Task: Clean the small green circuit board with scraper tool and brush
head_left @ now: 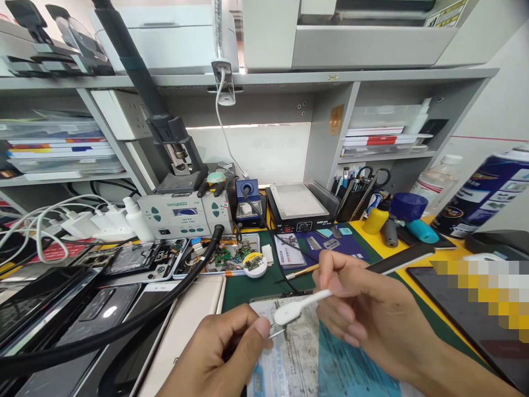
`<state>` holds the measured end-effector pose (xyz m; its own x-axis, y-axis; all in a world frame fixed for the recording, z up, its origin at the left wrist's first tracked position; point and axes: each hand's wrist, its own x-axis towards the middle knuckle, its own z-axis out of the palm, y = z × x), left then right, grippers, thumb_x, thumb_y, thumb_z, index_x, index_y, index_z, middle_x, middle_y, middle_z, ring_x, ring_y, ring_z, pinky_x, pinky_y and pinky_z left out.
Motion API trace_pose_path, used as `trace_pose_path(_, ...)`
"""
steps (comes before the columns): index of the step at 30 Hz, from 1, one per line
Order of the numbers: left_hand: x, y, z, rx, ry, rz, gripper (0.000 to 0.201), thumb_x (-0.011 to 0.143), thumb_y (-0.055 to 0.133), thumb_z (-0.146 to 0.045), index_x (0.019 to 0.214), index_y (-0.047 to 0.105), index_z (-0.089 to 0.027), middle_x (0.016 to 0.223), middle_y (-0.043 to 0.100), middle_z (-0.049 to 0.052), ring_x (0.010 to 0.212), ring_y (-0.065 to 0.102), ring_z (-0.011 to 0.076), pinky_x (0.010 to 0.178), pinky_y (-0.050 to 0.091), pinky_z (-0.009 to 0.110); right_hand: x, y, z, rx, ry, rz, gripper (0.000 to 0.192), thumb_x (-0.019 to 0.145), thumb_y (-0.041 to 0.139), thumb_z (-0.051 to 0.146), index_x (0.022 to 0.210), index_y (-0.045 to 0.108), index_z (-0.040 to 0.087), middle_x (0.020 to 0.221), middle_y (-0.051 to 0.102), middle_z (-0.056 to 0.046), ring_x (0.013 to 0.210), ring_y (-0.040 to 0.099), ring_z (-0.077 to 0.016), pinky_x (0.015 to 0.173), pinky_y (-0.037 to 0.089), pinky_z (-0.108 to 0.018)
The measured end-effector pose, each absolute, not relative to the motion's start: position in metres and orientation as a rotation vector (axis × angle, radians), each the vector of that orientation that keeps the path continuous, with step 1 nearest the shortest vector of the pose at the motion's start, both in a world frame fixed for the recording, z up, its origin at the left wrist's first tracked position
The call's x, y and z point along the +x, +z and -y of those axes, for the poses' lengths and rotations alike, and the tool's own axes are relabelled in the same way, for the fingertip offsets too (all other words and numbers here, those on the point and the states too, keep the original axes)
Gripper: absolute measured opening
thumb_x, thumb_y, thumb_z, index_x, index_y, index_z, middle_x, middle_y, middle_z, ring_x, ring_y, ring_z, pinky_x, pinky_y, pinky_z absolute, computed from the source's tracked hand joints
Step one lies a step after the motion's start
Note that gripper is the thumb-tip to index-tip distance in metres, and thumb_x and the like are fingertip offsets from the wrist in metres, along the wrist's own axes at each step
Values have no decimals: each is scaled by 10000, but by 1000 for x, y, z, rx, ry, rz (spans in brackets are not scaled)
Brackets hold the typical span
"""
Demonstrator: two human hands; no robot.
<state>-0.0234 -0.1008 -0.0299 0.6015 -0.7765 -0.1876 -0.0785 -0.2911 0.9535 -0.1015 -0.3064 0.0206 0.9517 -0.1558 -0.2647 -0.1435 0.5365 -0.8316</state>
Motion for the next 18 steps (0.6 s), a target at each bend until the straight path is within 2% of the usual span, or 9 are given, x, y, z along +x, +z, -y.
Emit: trace_pose_path(18,-23,-32,102,1749,-793,707,635,928,360,-794,759,517,-202,639,364,-30,642,361,157,585,234,272,-102,23,307,-989,-28,-345,118,655,677,197,594,577,184,415,413,59,335,279,-38,370,298,-191)
